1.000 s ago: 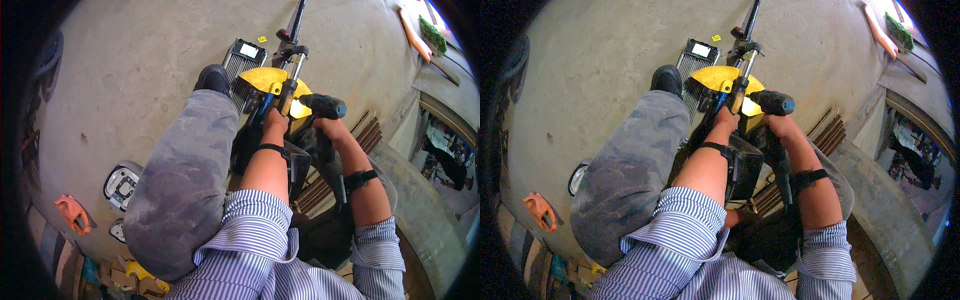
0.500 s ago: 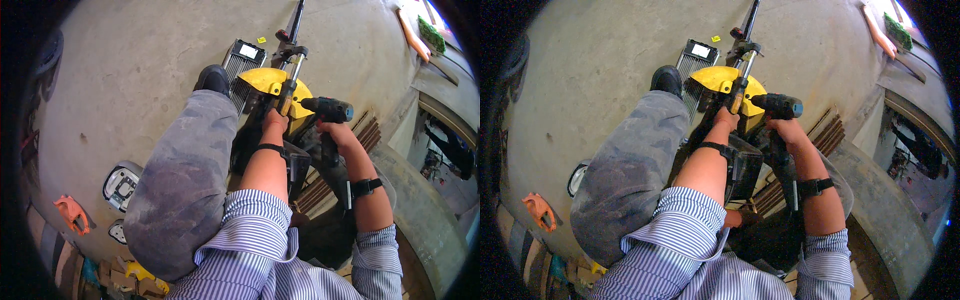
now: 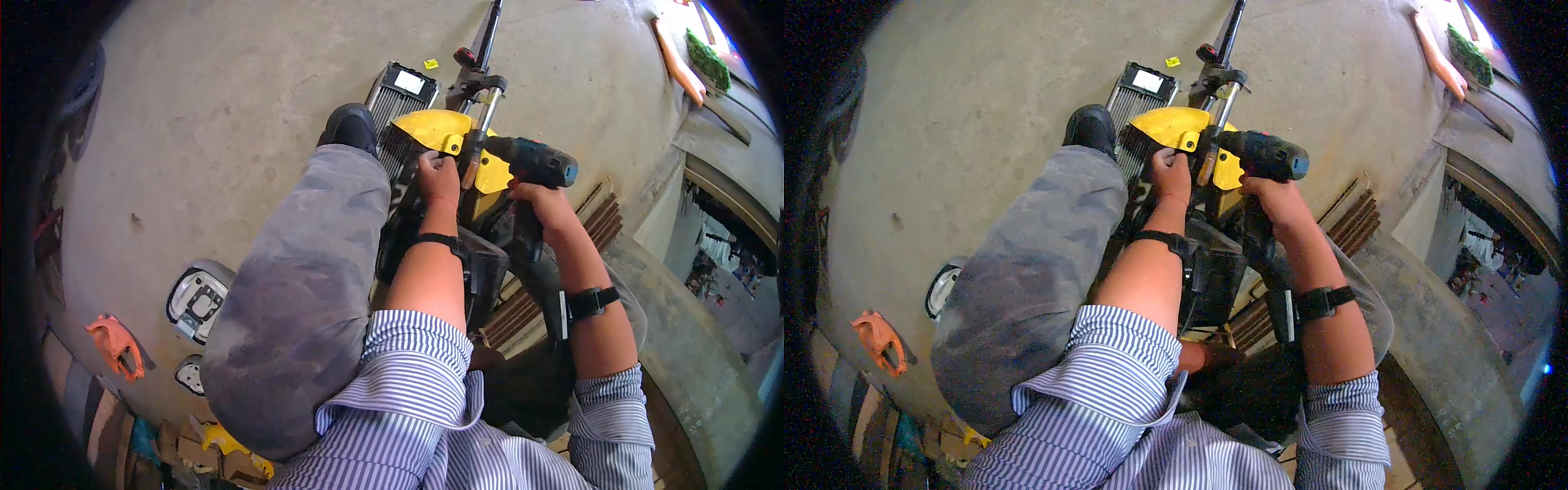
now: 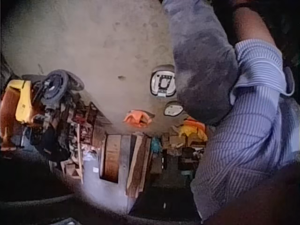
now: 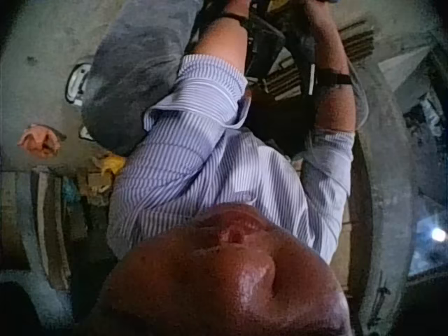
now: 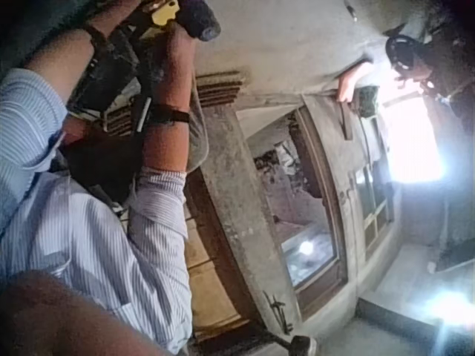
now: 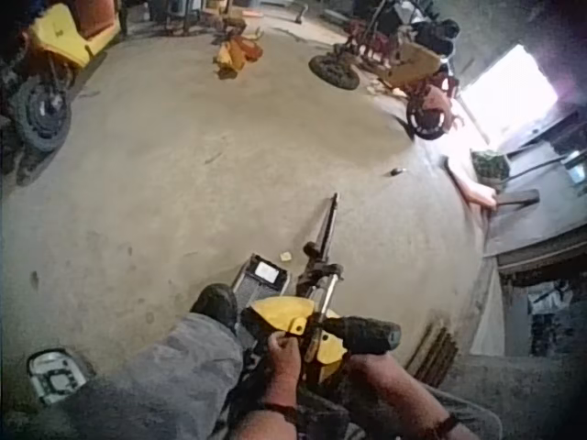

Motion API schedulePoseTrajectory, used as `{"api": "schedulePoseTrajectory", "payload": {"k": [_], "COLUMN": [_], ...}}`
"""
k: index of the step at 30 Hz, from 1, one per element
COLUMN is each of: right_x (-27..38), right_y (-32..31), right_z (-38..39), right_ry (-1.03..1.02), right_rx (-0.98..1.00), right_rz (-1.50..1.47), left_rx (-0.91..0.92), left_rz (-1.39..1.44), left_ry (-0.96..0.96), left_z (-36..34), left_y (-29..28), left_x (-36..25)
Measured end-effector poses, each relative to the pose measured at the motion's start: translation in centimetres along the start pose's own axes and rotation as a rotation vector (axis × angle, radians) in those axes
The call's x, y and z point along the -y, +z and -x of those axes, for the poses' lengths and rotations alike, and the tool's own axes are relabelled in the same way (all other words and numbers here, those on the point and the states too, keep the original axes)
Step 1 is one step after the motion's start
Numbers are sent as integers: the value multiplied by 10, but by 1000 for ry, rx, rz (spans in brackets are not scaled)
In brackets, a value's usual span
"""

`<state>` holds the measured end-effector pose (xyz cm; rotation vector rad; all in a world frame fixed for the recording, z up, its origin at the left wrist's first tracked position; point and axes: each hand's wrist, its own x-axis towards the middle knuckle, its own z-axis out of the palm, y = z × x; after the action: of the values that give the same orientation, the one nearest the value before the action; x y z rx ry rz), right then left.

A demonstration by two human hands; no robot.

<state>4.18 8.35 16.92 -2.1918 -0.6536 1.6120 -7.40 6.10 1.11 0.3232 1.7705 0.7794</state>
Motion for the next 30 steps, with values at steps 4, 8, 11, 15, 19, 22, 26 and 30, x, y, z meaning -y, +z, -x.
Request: {"api": "schedulePoseTrajectory", "payload": {"k": [4, 8, 11, 15, 19, 22, 26, 30], "right_x": [-1, 11, 42, 46, 44, 44, 35, 26], "right_y": [-5, -21, -26, -54, -68, -79, -89, -103], "right_z": [-4, 36, 79, 100, 94, 91, 91, 84], "right_ry": [82, 216, 311, 187, 111, 158, 189, 232], "right_rx": [-38, -155, -144, -136, -112, -77, -71, -23], "right_rz": [-66, -193, -310, -382, -479, -505, -593, -655], "left_rx": [-57, 149, 144, 108, 142, 130, 32, 34], "left_rz": [-408, -828, -1003, -1021, -1048, -1074, -1111, -1108], "left_ry": [358, 713, 853, 958, 1081, 1121, 1201, 1291], "left_z": [4, 21, 15, 13, 8, 7, 6, 1], "left_y": [8, 16, 18, 33, 44, 52, 64, 64], "left_x": [-14, -27, -14, -3, 2, 1, 9, 4]}}
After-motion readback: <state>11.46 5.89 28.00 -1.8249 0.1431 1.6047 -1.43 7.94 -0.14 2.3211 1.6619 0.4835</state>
